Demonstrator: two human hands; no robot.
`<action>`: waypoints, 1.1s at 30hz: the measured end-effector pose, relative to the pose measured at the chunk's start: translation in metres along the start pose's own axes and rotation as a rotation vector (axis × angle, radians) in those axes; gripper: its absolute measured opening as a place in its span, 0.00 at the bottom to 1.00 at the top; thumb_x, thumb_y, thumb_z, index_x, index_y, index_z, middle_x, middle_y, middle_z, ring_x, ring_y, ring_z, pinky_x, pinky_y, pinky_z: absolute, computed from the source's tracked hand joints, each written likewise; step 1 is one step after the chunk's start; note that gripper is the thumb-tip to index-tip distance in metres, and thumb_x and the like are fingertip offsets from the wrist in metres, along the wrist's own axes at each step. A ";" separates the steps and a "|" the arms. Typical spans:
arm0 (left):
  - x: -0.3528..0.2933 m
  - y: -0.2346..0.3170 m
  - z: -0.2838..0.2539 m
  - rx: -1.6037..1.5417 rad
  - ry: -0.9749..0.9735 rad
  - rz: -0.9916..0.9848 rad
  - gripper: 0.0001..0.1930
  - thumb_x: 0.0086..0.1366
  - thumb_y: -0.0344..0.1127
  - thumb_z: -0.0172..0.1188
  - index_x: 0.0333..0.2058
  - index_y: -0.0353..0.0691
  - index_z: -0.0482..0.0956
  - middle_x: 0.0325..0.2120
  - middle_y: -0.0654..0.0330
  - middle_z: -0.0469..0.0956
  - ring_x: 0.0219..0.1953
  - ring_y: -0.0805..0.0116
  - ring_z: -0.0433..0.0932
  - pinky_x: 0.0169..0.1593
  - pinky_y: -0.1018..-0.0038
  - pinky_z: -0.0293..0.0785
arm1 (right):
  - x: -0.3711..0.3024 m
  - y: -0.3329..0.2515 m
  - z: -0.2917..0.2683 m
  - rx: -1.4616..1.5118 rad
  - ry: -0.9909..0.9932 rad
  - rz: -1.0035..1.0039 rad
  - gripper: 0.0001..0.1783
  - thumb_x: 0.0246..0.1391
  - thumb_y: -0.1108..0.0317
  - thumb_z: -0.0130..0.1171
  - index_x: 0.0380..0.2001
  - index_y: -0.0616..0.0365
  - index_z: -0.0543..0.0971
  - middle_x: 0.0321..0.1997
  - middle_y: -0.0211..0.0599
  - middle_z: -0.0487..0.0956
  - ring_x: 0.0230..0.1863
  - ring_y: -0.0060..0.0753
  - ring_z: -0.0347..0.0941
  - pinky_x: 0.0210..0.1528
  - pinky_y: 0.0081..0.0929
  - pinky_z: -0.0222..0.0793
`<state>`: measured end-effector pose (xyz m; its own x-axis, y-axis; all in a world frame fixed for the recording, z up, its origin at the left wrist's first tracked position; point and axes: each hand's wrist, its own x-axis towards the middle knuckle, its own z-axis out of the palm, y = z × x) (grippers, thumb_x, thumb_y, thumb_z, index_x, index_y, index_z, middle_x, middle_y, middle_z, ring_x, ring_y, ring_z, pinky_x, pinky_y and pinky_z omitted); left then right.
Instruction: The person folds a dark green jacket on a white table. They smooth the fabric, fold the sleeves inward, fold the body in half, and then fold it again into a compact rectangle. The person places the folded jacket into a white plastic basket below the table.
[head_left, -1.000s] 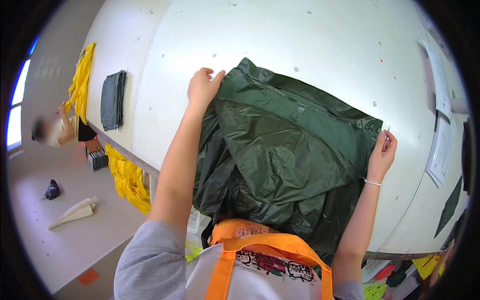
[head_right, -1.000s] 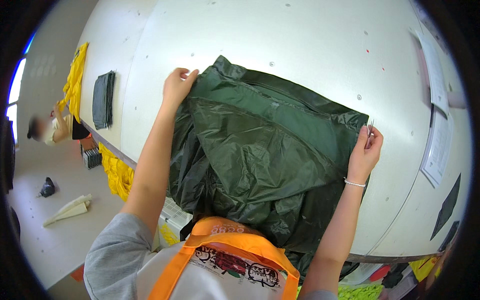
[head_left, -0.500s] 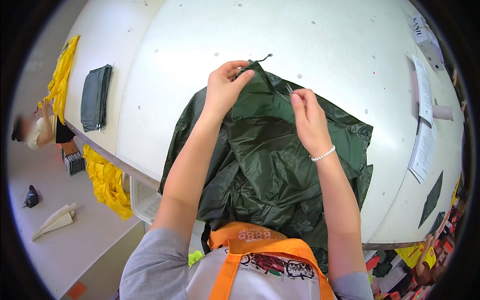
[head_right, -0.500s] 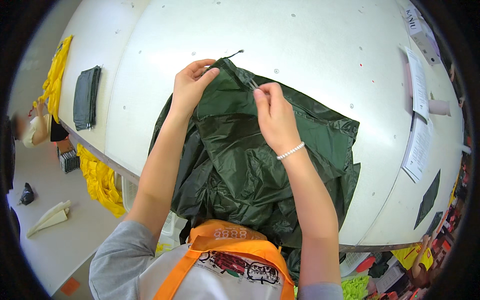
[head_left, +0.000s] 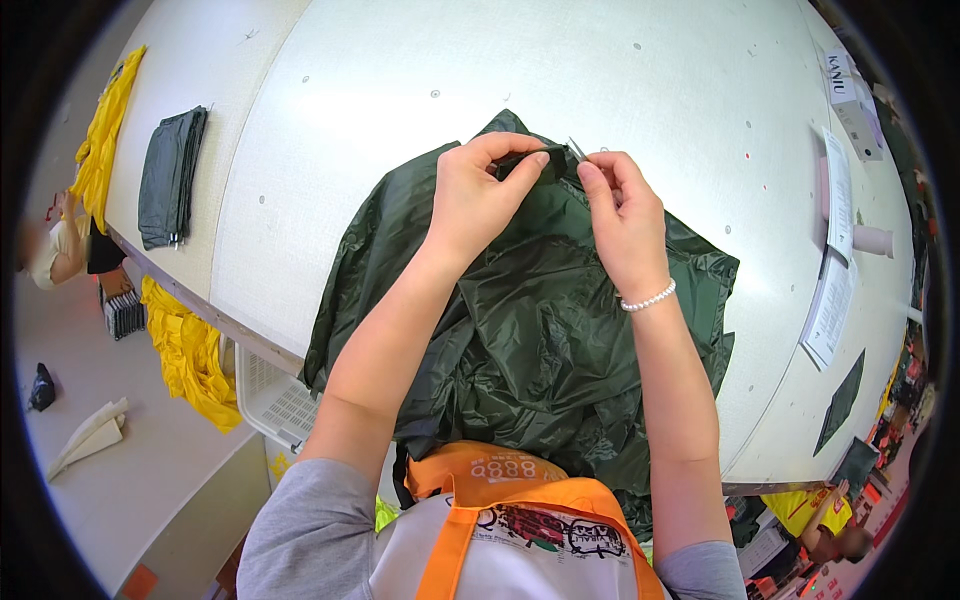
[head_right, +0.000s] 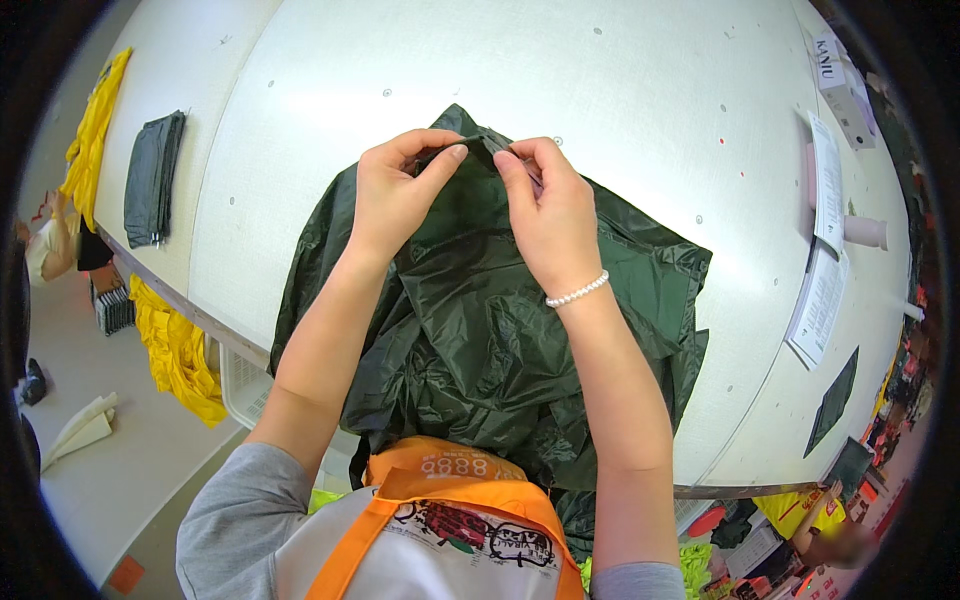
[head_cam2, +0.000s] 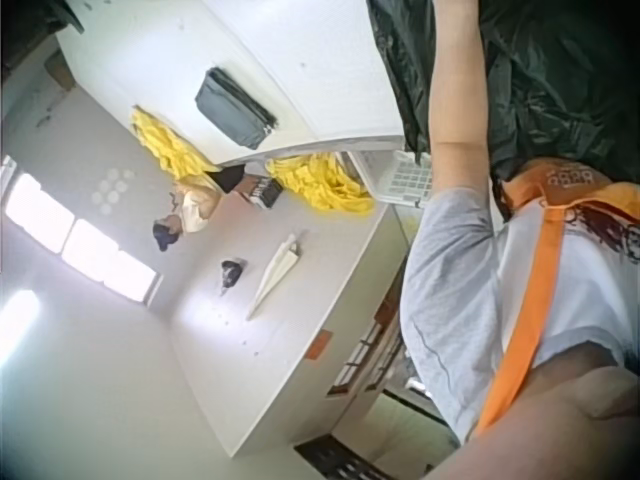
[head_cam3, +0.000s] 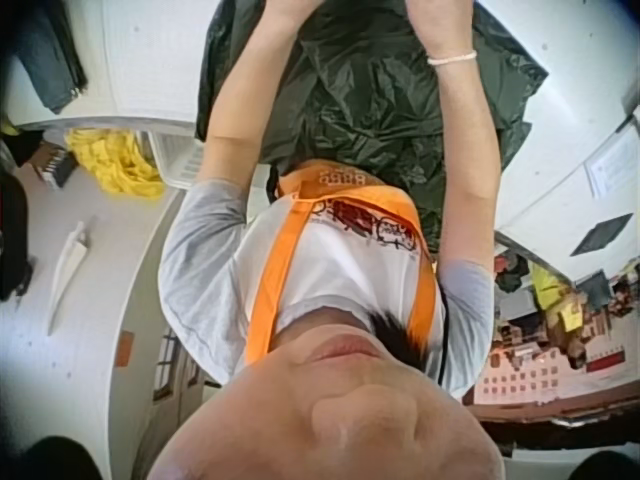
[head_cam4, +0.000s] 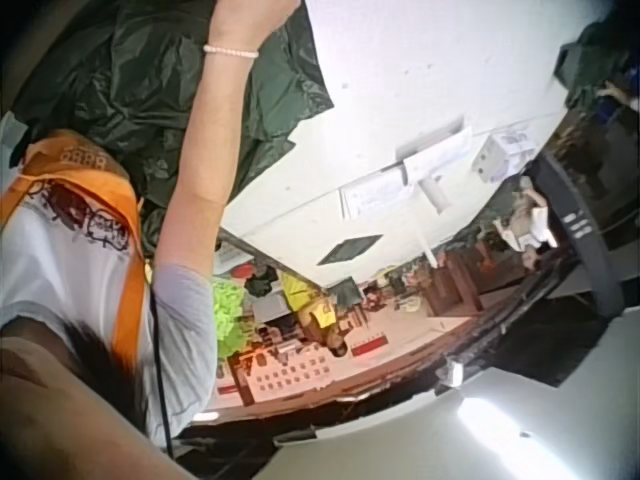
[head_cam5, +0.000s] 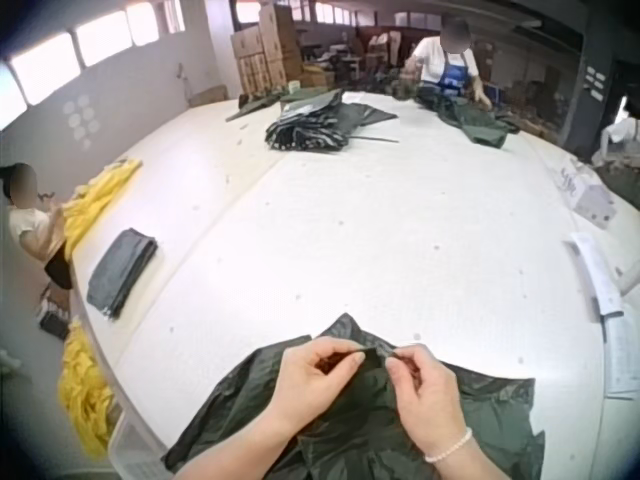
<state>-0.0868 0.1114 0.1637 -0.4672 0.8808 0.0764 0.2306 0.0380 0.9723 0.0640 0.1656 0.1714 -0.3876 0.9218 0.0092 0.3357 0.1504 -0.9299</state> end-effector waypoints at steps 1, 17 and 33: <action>0.000 -0.001 -0.001 0.000 0.004 -0.002 0.07 0.56 0.30 0.64 0.33 0.33 0.82 0.23 0.67 0.79 0.25 0.84 0.71 0.29 0.85 0.66 | -0.002 0.000 -0.004 0.000 -0.005 0.018 0.11 0.58 0.64 0.57 0.35 0.62 0.75 0.24 0.34 0.76 0.23 0.22 0.67 0.28 0.20 0.64; -0.006 0.002 0.007 0.083 0.013 0.151 0.06 0.56 0.27 0.63 0.33 0.34 0.82 0.26 0.62 0.81 0.28 0.79 0.75 0.33 0.82 0.70 | -0.003 -0.007 -0.006 -0.104 -0.019 -0.015 0.11 0.57 0.63 0.58 0.33 0.60 0.76 0.22 0.34 0.75 0.21 0.23 0.66 0.27 0.21 0.63; -0.006 -0.001 0.007 0.027 0.035 0.063 0.07 0.56 0.27 0.64 0.34 0.32 0.82 0.26 0.64 0.80 0.28 0.81 0.74 0.33 0.84 0.69 | -0.004 -0.003 0.006 0.153 0.017 0.025 0.10 0.56 0.65 0.59 0.34 0.61 0.76 0.24 0.31 0.76 0.25 0.19 0.66 0.29 0.18 0.64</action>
<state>-0.0782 0.1100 0.1606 -0.4805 0.8649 0.1451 0.2829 -0.0038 0.9591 0.0592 0.1594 0.1719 -0.3656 0.9307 -0.0093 0.2096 0.0726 -0.9751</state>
